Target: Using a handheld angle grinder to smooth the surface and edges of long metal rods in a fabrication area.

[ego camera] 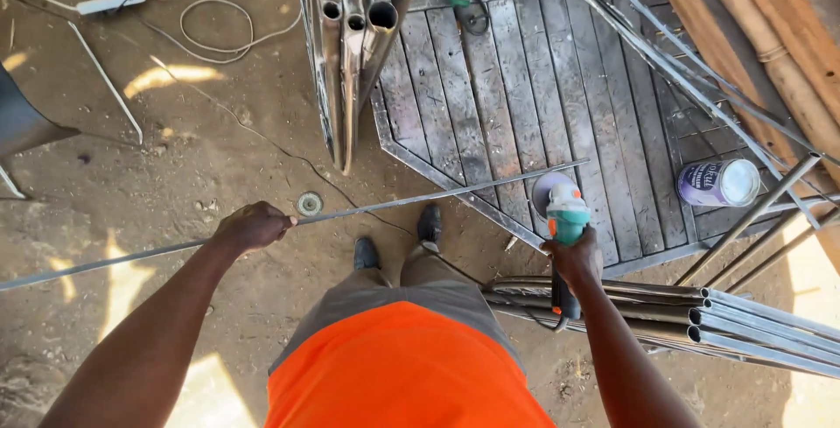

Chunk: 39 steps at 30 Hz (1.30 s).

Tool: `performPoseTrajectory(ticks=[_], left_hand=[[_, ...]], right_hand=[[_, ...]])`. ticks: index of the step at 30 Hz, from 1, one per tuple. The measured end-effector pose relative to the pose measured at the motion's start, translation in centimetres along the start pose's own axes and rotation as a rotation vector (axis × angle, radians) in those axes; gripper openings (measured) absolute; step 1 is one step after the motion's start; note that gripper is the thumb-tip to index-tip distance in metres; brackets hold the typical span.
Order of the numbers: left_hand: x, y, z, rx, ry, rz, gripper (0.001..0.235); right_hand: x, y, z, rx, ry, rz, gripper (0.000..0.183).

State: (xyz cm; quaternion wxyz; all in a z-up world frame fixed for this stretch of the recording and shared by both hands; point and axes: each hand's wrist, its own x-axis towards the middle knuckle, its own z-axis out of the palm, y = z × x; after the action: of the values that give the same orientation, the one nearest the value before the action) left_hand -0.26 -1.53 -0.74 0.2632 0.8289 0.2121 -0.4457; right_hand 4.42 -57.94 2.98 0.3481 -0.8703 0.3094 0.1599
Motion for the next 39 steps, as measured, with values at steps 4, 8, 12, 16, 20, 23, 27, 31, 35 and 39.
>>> performPoseTrajectory(ticks=[4, 8, 12, 16, 20, 23, 27, 31, 35, 39], left_hand=[[-1.7, 4.9, 0.4, -0.036, 0.007, -0.078, 0.033], [-1.9, 8.0, 1.1, -0.020, -0.006, -0.116, 0.034], [-1.7, 8.9, 2.2, -0.007, 0.006, -0.157, 0.038], [-0.9, 8.7, 2.5, 0.000, -0.003, -0.199, 0.033], [-3.1, 10.9, 1.4, -0.004, -0.007, -0.196, 0.034], [-4.4, 12.1, 0.9, -0.007, 0.009, -0.205, 0.036], [-5.8, 12.8, 0.5, 0.023, 0.002, -0.213, 0.040], [-4.8, 11.9, 1.0, 0.021, 0.024, -0.196, 0.040], [-5.7, 12.9, 0.2, 0.048, 0.033, -0.194, 0.042], [-4.2, 12.1, 1.2, 0.032, 0.041, -0.178, 0.043]], right_hand=[[4.4, 0.9, 0.3, -0.204, -0.020, -0.077, 0.064], [6.3, -0.4, 0.0, -0.414, -0.019, -0.080, 0.062], [7.4, -0.9, -0.8, -0.417, -0.002, -0.071, 0.059], [9.4, -1.0, -0.3, -0.394, -0.014, -0.114, 0.058], [9.8, -0.7, 0.4, -0.444, -0.075, -0.153, 0.058], [8.2, -1.7, 0.7, -0.526, -0.126, -0.160, 0.054], [7.7, -1.9, 1.3, -0.524, -0.144, -0.180, 0.051], [9.8, -0.2, 1.5, -0.535, -0.076, -0.170, 0.053], [9.2, -1.6, 0.5, -0.480, -0.025, -0.205, 0.052], [8.5, -2.3, 1.6, -0.558, -0.123, -0.195, 0.053]])
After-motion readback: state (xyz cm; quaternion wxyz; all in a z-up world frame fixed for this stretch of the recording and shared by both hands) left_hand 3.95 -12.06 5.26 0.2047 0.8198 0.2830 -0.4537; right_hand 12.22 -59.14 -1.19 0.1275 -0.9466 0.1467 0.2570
